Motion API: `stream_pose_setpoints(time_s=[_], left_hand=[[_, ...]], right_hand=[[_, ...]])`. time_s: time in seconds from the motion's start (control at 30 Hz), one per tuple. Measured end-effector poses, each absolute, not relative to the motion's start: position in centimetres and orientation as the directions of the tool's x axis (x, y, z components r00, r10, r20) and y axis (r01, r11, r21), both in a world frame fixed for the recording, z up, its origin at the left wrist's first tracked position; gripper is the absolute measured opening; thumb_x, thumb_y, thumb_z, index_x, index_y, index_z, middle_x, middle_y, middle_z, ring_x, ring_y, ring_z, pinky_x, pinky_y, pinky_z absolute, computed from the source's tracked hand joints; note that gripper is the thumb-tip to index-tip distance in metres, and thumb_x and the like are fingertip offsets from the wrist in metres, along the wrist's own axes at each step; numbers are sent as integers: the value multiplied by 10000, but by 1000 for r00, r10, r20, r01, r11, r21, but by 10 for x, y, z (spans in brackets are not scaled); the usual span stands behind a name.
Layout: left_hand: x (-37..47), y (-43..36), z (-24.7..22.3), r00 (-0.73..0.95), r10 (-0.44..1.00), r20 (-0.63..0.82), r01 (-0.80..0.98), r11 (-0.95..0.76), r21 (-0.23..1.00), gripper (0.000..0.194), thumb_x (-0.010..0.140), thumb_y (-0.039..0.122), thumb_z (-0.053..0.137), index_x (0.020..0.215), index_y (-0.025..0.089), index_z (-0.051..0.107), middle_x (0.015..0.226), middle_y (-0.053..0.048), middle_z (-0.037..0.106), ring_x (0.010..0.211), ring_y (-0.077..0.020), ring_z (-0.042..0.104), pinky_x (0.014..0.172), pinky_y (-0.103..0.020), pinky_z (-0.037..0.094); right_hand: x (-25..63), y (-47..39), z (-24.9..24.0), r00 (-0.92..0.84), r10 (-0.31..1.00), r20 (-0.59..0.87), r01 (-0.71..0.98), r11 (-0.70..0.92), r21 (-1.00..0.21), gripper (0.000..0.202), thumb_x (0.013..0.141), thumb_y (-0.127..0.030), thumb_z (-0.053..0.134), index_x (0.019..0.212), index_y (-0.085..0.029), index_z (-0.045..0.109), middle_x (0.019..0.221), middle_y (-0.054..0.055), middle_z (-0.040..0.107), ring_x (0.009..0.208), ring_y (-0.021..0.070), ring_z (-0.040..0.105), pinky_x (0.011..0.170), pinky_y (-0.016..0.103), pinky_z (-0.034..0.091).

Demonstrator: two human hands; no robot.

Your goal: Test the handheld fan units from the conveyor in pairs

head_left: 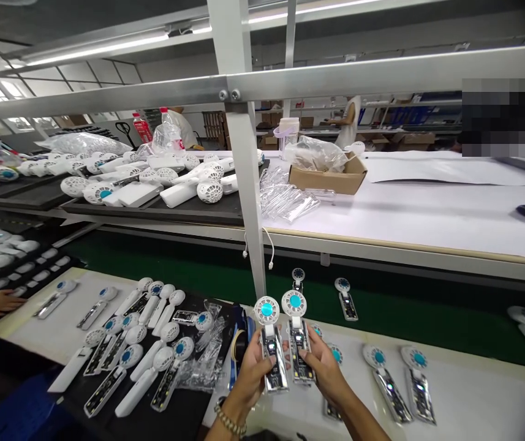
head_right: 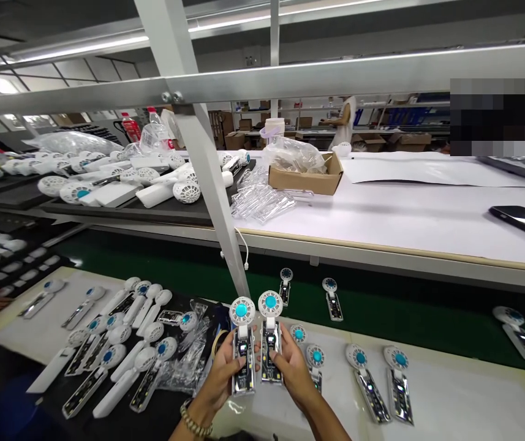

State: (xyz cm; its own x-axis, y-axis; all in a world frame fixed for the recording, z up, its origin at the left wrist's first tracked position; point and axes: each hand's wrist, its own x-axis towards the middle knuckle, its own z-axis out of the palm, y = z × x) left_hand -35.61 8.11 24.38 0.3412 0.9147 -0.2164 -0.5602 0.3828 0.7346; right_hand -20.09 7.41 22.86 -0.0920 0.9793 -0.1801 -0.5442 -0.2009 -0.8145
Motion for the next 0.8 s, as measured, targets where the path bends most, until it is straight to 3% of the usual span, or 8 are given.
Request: stream_pose_setpoints(time_s=[0.2,0.47,0.8], left_hand=[[-357,78,244,354,913,-202,-548,378,746,623,597,206,741,1143,198,441,929,-74,618,769,-184,613,668,-280,484],[-361,74,245,318,920,-227,-557,375,741,626,609,205,730,1153,183,423,901,-72,620,739,-182,613,662,-295,489],[-380,73,245,293,930,-222,-566,356,744,609,601,203,729,1131,189,431,912,-75,619,797,-211,614,676,-313,497]], right_hand=[[-200,71,219,-122,979,-165,-510,-204,-836,674,691,-315,677,1280,-261,354,1334,69,465,1218,230,422,1025,397,314],[-208,69,206,-62,976,-209,-510,-211,-834,695,652,-357,693,1264,-263,376,1241,96,551,1071,267,550,899,428,429],[-230,74,208,-124,963,-240,-561,-268,-783,710,626,-339,711,1248,-235,385,1199,109,575,1035,276,566,850,416,466]])
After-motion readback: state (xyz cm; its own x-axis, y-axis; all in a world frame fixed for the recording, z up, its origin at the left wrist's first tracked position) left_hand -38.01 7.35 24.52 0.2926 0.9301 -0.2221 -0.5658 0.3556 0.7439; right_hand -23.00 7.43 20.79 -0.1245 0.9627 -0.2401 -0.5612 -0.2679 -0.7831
